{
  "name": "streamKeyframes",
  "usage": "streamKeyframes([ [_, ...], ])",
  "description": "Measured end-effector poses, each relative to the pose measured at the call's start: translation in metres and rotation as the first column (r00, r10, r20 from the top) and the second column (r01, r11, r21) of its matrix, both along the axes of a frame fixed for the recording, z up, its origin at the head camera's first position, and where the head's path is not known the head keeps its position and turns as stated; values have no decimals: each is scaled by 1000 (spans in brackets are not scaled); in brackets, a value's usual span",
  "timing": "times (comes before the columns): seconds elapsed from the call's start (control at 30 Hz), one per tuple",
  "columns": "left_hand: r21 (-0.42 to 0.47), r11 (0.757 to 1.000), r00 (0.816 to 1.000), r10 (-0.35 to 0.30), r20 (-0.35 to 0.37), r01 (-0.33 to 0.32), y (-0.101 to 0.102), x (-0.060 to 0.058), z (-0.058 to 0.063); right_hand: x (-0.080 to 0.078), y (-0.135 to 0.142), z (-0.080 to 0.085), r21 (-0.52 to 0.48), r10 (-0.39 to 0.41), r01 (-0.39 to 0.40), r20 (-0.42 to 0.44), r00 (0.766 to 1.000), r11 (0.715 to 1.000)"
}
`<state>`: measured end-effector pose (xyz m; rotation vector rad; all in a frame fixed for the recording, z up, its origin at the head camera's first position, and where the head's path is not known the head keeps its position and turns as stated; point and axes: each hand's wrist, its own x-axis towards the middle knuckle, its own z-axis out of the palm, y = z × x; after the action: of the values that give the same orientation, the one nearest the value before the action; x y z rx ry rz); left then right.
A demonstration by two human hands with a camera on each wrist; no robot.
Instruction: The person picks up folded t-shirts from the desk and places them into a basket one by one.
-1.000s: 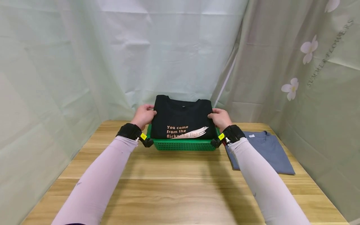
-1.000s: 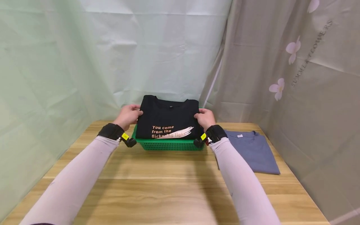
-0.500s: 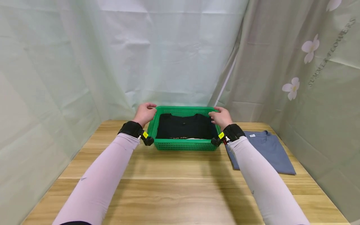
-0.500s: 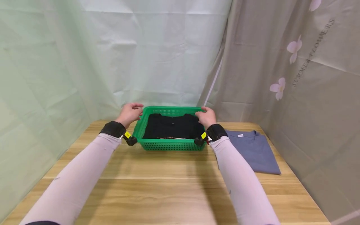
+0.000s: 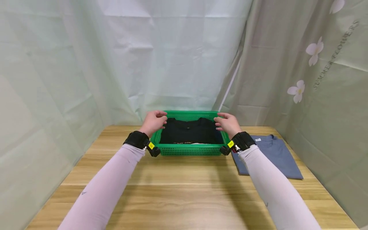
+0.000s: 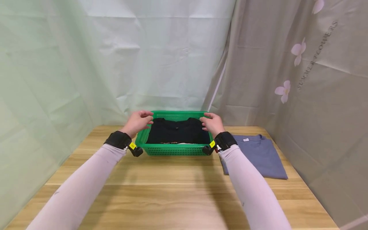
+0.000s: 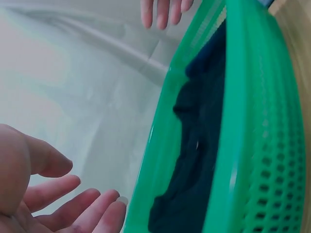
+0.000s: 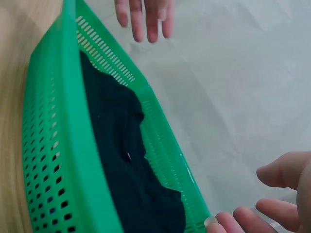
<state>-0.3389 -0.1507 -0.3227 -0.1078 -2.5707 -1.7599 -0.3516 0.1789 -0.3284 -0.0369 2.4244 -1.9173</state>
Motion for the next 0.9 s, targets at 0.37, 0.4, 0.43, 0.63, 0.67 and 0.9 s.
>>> streamKeyframes([
  [0.37, -42, 991, 991, -128, -46, 126, 32, 26, -5, 20, 20, -4, -2, 31, -32, -56, 998, 999],
  [0.4, -43, 989, 989, -140, -51, 138, 36, 28, -5, 23, 23, -4, 3, 34, -34, -68, 997, 999],
  [0.43, -43, 988, 987, -154, -55, 151, 40, 31, -5, 25, 26, -4, 8, 36, -36, -80, 996, 999],
  [0.63, -42, 972, 971, -232, -59, 229, 65, 47, -7, 41, 43, -5, 44, 43, -38, -129, 991, 998],
  [0.67, -42, 970, 968, -242, -61, 239, 69, 50, -7, 44, 46, -5, 51, 40, -34, -133, 990, 998],
  [0.9, -44, 944, 941, -329, -76, 327, 97, 62, -13, 57, 67, -9, 88, 7, 7, -157, 988, 996],
])
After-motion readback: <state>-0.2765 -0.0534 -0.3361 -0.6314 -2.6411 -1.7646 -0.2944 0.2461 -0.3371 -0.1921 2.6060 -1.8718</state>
